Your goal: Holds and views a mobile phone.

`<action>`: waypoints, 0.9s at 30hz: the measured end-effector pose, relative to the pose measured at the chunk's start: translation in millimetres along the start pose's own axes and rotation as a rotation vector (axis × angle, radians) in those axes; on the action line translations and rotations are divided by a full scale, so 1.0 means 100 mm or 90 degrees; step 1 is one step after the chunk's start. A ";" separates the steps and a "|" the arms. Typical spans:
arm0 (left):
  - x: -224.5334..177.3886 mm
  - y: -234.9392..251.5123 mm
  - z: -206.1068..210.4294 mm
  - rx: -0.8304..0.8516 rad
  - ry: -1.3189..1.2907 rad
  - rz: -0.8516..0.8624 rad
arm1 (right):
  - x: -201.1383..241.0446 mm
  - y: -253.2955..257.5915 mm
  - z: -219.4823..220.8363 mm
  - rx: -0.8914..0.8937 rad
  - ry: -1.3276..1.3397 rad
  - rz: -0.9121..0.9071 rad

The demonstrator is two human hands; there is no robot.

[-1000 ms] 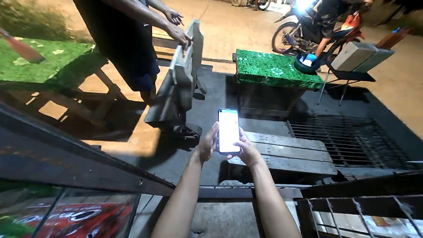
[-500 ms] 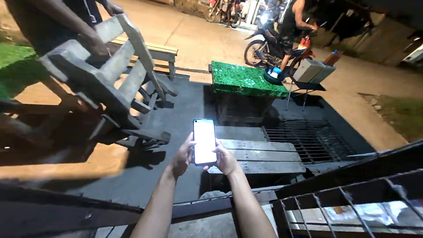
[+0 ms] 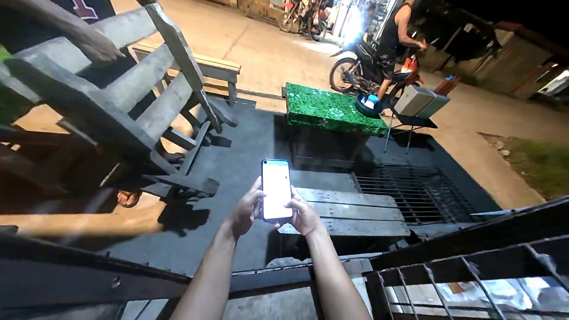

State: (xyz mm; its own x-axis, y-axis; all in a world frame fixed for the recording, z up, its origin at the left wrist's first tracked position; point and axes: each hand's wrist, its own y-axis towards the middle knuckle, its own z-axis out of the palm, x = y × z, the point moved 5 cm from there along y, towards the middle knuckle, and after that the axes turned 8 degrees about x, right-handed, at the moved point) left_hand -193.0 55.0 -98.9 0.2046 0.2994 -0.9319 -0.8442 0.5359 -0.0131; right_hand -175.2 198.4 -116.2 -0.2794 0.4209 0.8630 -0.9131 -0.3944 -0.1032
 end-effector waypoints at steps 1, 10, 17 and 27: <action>0.00 0.00 0.00 0.007 -0.003 0.000 | 0.00 0.00 0.00 -0.001 0.001 0.001; 0.00 -0.01 0.01 -0.013 0.012 -0.026 | 0.01 -0.01 0.02 -0.037 0.010 0.014; -0.02 0.00 0.03 -0.009 0.041 -0.017 | 0.03 -0.01 0.01 -0.056 -0.001 0.005; 0.02 0.05 -0.02 0.023 0.048 -0.004 | 0.03 0.02 0.01 -0.067 -0.040 -0.016</action>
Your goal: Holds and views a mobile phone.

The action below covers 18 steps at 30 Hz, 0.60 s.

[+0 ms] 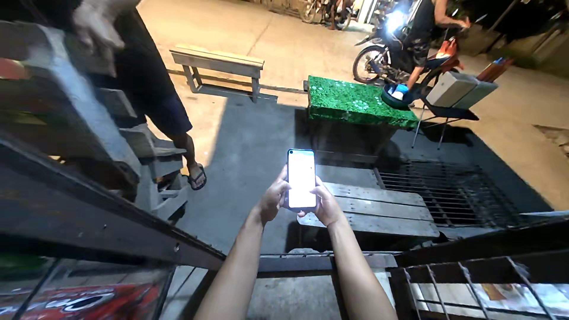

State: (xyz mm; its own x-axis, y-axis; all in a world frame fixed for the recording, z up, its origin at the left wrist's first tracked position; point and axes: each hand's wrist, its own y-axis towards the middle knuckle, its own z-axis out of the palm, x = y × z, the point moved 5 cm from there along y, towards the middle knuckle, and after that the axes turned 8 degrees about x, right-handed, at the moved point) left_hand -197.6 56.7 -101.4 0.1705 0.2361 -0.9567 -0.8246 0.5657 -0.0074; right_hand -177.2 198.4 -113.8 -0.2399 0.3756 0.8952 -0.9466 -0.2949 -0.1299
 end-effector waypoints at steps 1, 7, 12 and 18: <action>0.00 0.00 0.01 -0.001 -0.004 0.000 | 0.00 0.00 0.00 -0.003 -0.006 0.003; 0.00 -0.01 0.01 -0.007 0.004 -0.008 | 0.00 -0.01 0.01 -0.018 -0.020 0.001; -0.01 -0.01 0.02 -0.002 0.000 -0.009 | -0.01 0.01 -0.01 -0.053 -0.027 -0.002; 0.00 0.01 0.02 0.014 -0.013 -0.007 | -0.01 0.02 -0.02 -0.048 -0.020 0.007</action>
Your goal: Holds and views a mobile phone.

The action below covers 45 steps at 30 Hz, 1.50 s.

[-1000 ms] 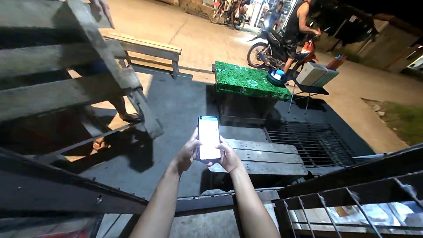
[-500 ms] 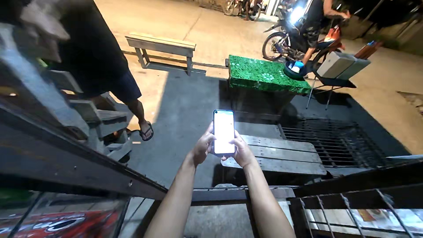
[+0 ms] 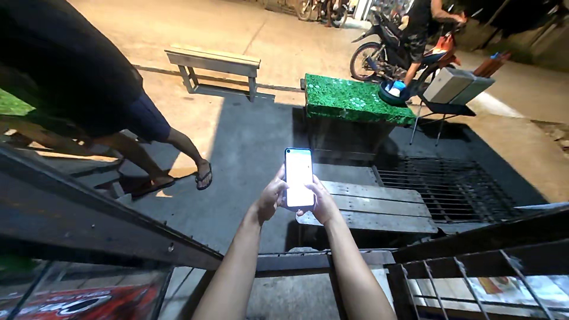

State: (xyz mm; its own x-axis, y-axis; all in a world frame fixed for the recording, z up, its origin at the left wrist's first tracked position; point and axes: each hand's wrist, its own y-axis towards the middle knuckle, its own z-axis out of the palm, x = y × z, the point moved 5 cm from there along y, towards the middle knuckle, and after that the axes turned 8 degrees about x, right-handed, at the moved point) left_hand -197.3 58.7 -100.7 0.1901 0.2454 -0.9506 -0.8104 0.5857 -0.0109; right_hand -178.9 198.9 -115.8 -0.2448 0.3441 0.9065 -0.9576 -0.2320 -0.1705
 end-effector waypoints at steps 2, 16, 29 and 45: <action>0.00 0.00 -0.01 -0.001 0.005 0.000 | 0.00 0.00 -0.01 0.017 0.011 0.004; 0.00 -0.01 -0.01 -0.027 -0.003 0.012 | 0.02 -0.02 0.02 0.021 0.033 0.025; -0.04 -0.02 0.01 -0.038 0.008 -0.003 | 0.05 -0.05 0.07 0.024 0.012 0.020; -0.03 -0.01 0.01 -0.029 -0.014 -0.002 | 0.01 -0.01 0.02 0.042 0.034 0.028</action>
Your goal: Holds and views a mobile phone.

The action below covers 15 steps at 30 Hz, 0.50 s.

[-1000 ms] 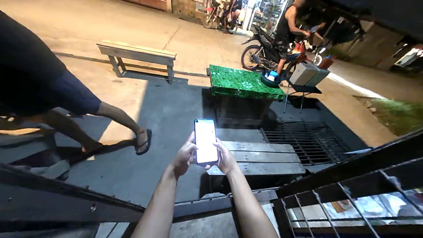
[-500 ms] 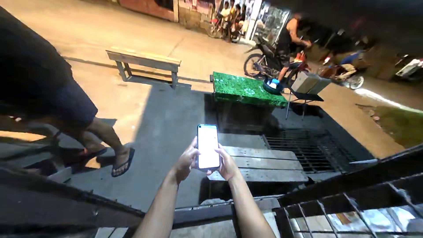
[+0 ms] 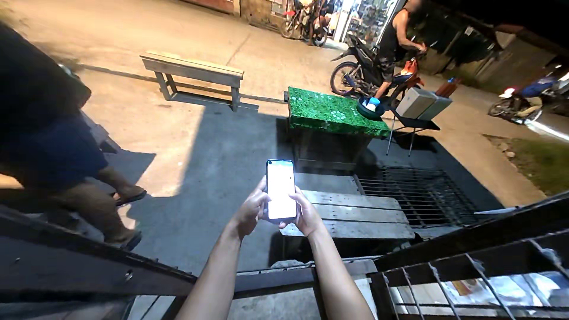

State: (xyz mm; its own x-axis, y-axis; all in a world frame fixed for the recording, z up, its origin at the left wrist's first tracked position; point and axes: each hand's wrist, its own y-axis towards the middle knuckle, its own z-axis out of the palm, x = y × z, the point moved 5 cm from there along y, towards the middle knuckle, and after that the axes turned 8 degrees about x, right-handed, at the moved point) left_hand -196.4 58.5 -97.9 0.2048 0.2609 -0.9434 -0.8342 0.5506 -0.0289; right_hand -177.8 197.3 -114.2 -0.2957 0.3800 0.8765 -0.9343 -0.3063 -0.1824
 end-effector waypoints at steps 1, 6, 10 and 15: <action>0.00 0.00 0.00 0.000 0.002 -0.002 | 0.00 0.00 0.00 0.000 0.000 0.001; 0.03 0.01 -0.01 0.007 0.001 0.000 | -0.01 -0.02 0.01 0.004 -0.004 -0.006; -0.04 0.04 0.00 0.026 0.015 0.033 | 0.07 0.00 0.03 -0.004 -0.016 -0.015; -0.04 0.00 0.02 0.000 0.028 0.004 | 0.04 0.00 0.03 -0.016 -0.025 -0.003</action>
State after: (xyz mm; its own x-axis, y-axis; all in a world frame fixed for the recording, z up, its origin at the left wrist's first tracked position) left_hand -196.2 58.6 -93.3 0.1777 0.2295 -0.9570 -0.8354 0.5492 -0.0234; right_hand -177.9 196.3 -109.4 -0.2831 0.3468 0.8942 -0.9405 -0.2828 -0.1881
